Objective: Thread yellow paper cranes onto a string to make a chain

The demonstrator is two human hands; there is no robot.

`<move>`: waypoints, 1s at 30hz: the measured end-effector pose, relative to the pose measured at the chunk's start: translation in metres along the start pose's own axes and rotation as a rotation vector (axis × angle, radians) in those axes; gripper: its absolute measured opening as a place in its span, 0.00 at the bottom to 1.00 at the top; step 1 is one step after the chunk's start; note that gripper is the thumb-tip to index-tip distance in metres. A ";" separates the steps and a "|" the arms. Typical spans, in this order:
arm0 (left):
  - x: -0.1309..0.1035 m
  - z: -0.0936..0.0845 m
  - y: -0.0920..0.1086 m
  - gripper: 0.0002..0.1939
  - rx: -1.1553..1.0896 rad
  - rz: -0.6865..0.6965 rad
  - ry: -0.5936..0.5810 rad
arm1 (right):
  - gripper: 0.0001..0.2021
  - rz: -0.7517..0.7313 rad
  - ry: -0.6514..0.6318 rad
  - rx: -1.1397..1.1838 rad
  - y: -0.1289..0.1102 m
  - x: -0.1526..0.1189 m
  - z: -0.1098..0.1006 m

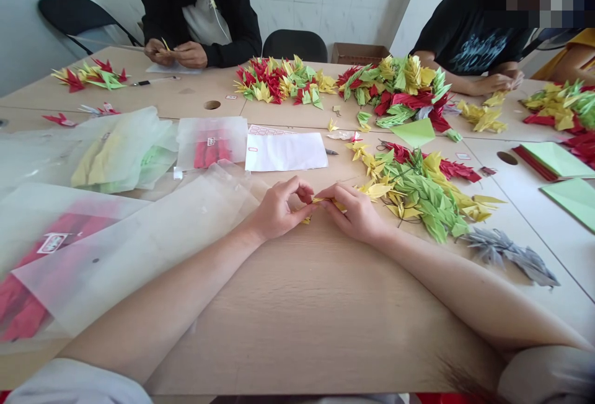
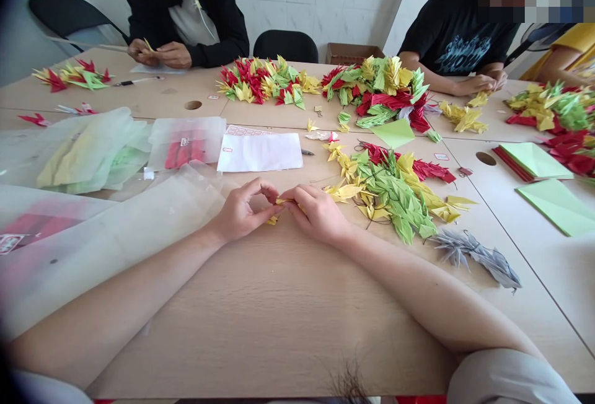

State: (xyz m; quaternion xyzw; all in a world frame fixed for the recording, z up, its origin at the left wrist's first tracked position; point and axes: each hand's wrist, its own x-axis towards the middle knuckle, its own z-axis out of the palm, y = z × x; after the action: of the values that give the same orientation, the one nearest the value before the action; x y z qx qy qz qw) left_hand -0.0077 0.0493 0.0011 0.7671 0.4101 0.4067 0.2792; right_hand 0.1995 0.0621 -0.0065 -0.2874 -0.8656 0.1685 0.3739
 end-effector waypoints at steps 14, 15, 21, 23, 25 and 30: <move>0.002 -0.004 0.000 0.13 -0.156 -0.145 -0.104 | 0.07 0.124 0.073 0.112 -0.003 -0.001 0.004; 0.002 -0.004 -0.001 0.14 -0.159 -0.153 -0.099 | 0.09 0.115 0.092 0.106 -0.004 -0.001 0.003; 0.002 -0.005 -0.004 0.14 -0.213 -0.219 -0.114 | 0.12 0.051 0.315 0.056 -0.003 0.002 0.000; 0.002 -0.005 -0.005 0.14 -0.227 -0.230 -0.120 | 0.12 0.024 0.336 0.045 -0.001 0.002 -0.001; 0.002 -0.005 -0.006 0.15 -0.260 -0.251 -0.116 | 0.12 -0.001 0.334 0.032 0.000 0.002 -0.001; 0.003 -0.006 -0.008 0.15 -0.417 -0.314 -0.066 | 0.12 -0.064 0.217 0.027 -0.002 0.005 -0.004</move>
State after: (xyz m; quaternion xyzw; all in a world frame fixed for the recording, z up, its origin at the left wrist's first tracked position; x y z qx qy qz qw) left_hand -0.0151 0.0563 -0.0007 0.6330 0.4220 0.4088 0.5040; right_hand 0.1986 0.0634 -0.0003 -0.2713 -0.8265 0.1359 0.4742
